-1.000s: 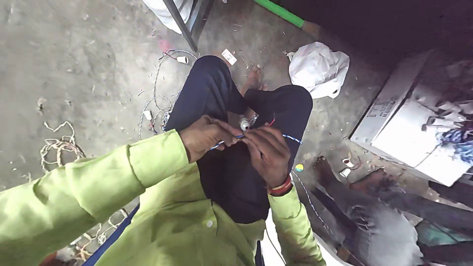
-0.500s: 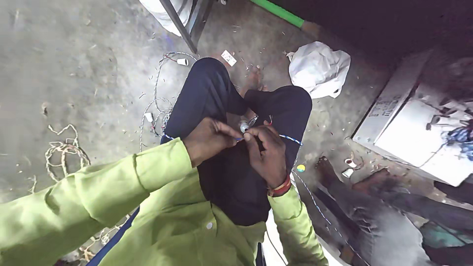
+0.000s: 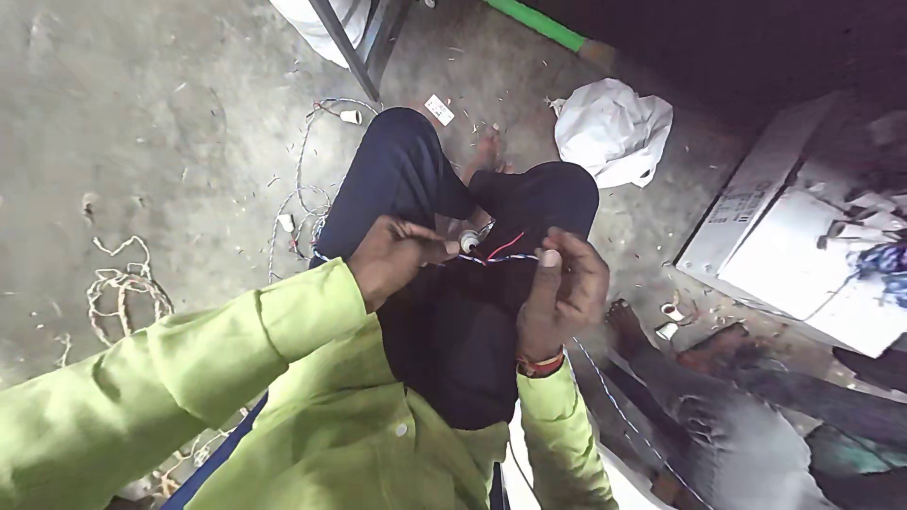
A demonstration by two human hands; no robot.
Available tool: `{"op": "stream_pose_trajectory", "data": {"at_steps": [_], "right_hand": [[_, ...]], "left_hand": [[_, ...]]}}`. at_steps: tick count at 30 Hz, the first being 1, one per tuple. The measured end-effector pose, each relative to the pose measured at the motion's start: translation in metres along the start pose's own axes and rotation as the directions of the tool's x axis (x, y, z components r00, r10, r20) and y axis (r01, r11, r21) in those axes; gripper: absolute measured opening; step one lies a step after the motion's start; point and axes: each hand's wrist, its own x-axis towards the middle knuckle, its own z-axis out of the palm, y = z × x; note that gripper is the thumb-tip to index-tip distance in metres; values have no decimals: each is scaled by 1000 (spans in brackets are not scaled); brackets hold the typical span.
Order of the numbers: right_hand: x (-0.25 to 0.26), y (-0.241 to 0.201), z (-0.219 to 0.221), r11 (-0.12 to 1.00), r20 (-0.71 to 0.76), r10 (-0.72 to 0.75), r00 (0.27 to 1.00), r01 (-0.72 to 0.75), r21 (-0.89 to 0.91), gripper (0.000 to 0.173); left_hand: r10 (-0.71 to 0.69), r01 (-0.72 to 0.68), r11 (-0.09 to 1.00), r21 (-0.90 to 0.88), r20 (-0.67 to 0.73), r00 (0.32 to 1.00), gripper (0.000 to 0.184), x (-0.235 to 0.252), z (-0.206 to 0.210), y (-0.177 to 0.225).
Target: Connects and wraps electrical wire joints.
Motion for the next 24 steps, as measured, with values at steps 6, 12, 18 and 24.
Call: {"op": "stream_pose_trajectory", "data": {"at_steps": [6, 12, 18, 24], "right_hand": [[3, 7, -18, 957, 84, 63, 994, -36, -289, 26], [6, 3, -31, 858, 384, 118, 916, 100, -503, 32], [7, 0, -32, 864, 383, 160, 910, 59, -500, 17], [-3, -8, -32, 946, 302, 138, 943, -35, -322, 17]], "left_hand": [[-99, 98, 994, -55, -5, 995, 11, 4, -4, -1], [-69, 69, 997, -38, 20, 997, 13, 14, -13, -2], [81, -84, 994, 69, 51, 995, 15, 14, -22, 0], [181, -233, 957, 174, 274, 945, 38, 20, -23, 0]]}}
